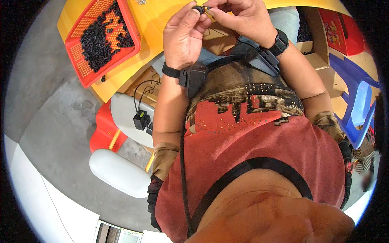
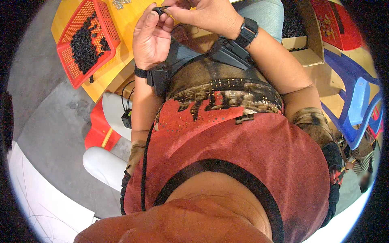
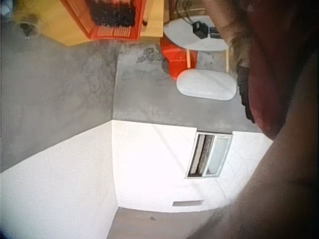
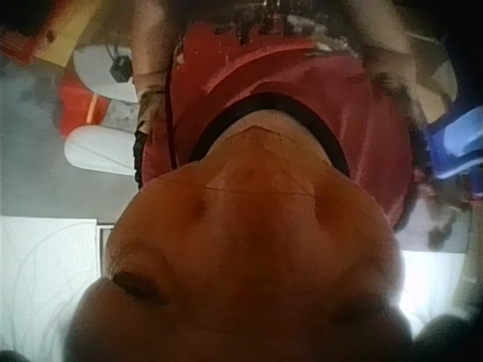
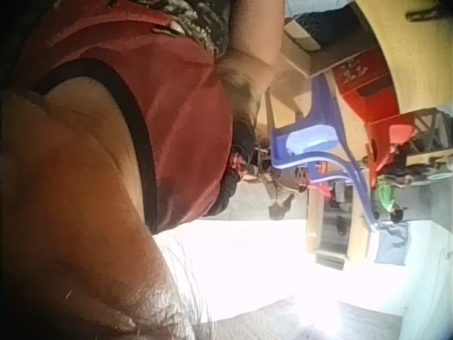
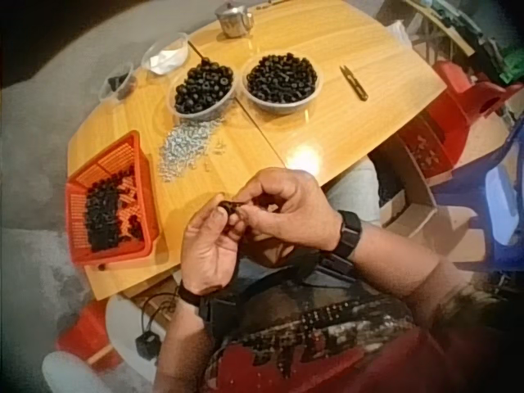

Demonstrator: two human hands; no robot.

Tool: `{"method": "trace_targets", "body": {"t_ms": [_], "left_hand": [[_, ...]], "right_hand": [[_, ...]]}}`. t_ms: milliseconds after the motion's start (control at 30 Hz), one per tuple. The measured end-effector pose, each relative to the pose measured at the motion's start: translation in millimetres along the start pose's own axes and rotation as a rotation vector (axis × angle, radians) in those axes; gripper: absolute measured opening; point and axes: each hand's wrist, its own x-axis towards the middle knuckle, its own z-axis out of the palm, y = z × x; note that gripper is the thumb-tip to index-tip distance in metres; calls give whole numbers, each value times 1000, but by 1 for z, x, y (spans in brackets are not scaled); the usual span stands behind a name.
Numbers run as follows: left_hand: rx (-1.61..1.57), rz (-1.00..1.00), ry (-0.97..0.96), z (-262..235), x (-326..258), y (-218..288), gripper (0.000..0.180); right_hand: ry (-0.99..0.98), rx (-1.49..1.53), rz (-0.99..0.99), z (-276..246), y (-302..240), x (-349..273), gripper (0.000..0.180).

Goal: Assembling small silver metal bits into small black plastic circular components at a workbench.

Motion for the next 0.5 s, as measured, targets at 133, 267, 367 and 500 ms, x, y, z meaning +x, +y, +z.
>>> {"method": "trace_targets", "body": {"t_ms": [133, 267, 367, 500], "left_hand": [[57, 28, 6, -1, 0, 3, 29], [239, 119, 33, -5, 3, 6, 21], [237, 163, -25, 6, 2, 7, 20], [113, 129, -33, 9, -4, 9, 25]], "right_hand": [[12, -118, -126, 2, -4, 4, 9], [13, -315, -193, 1, -10, 4, 9], [23, -481, -263, 1, -16, 5, 11], [8, -497, -291, 4, -17, 4, 12]]}}
